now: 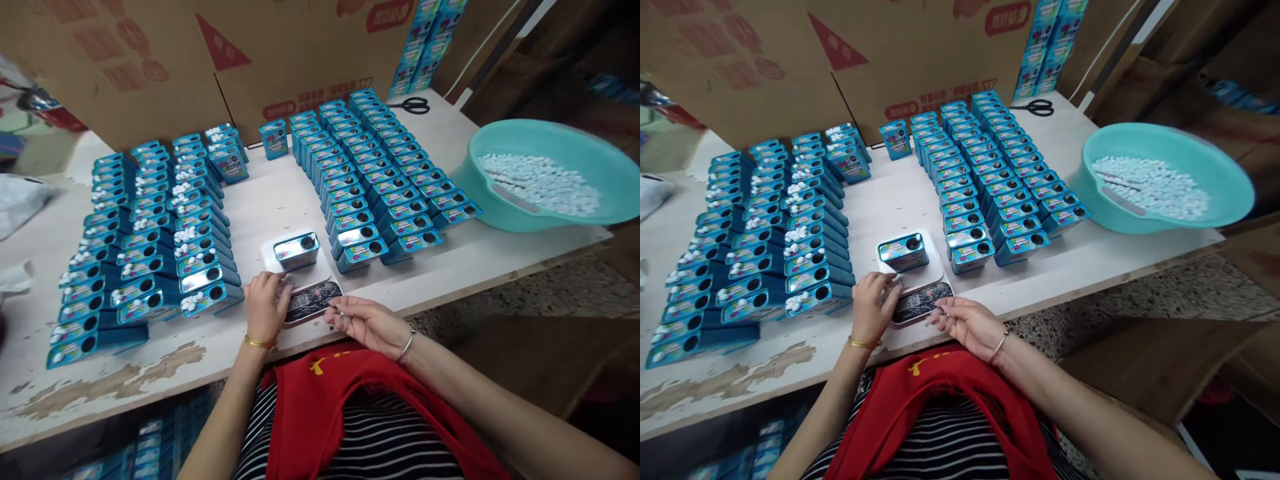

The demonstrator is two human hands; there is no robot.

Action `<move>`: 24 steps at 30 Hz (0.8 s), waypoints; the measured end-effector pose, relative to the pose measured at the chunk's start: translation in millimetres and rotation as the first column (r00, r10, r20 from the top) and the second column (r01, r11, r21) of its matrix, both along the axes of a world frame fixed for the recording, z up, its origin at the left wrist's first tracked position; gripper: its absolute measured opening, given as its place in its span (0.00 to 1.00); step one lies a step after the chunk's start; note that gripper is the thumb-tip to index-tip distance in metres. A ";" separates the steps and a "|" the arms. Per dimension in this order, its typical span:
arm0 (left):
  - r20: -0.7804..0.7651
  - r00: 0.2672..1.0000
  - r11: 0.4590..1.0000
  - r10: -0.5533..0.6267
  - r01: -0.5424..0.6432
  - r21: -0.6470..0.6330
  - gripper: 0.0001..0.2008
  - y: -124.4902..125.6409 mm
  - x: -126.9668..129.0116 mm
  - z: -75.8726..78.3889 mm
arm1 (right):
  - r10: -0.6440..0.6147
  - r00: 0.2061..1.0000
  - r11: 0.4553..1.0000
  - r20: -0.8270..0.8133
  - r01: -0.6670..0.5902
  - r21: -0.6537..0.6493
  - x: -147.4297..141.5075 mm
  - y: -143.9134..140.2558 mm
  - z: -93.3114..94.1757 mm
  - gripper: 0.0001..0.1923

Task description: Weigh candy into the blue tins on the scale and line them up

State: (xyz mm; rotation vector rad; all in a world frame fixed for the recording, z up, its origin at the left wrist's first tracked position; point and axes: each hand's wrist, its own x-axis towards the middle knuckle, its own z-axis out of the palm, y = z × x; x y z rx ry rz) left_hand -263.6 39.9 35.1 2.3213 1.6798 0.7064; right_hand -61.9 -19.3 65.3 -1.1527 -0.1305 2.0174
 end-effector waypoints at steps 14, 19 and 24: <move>0.201 0.974 0.941 -0.103 0.030 0.338 0.05 19.4 25.1 64.1 | -0.069 0.996 0.994 0.054 0.064 0.089 12.8 -9.3 -22.5 0.12; -0.075 0.977 0.943 -0.200 0.213 0.255 0.13 53.7 44.4 72.1 | -0.060 0.990 0.985 0.126 0.039 0.165 13.9 -9.7 -19.9 0.16; -0.231 0.918 0.893 -0.322 0.375 0.247 0.12 59.9 38.4 69.6 | 0.021 0.952 0.961 0.306 -0.104 0.255 24.2 -3.8 -3.2 0.20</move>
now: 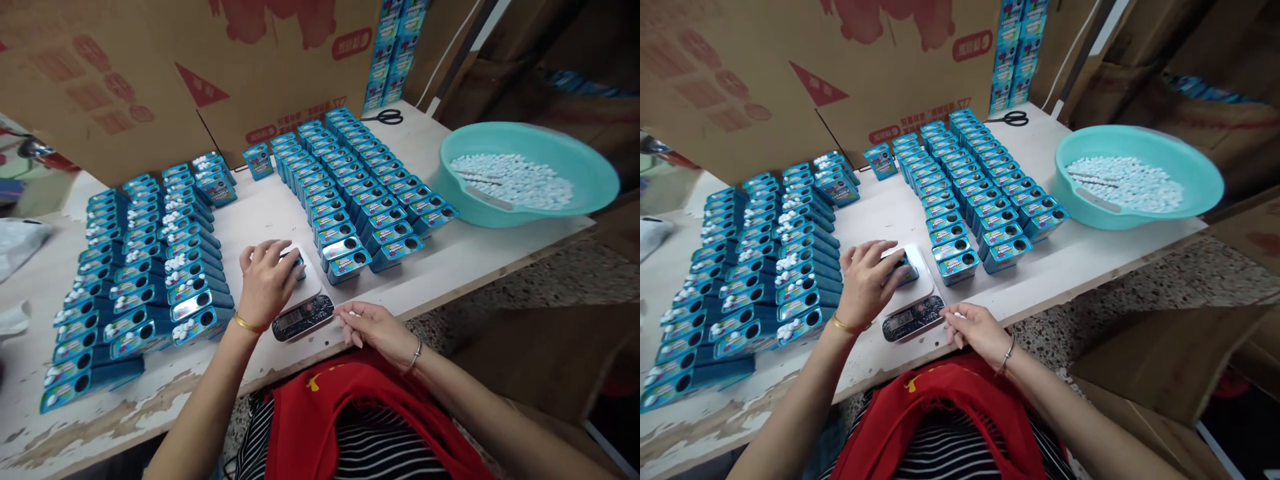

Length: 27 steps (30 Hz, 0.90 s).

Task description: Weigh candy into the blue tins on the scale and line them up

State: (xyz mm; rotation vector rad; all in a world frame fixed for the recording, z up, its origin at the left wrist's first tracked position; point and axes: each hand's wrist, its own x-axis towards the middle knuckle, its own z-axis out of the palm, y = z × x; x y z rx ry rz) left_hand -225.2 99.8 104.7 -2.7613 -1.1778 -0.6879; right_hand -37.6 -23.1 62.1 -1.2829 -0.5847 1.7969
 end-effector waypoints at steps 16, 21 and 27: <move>0.266 0.920 0.957 0.287 -0.267 -0.109 0.09 -72.8 -59.9 -29.1 | -0.076 0.507 0.657 0.858 -0.622 0.426 -37.5 125.1 68.3 0.04; 0.292 0.907 0.952 0.302 -0.273 -0.136 0.08 -82.4 -66.1 -37.3 | -0.101 0.520 0.658 0.848 -0.605 0.448 -36.2 120.5 69.5 0.06; 0.342 0.886 0.947 0.313 -0.264 -0.183 0.08 -100.2 -68.3 -50.1 | -0.293 0.592 0.740 0.751 -0.357 0.571 20.9 113.9 87.2 0.11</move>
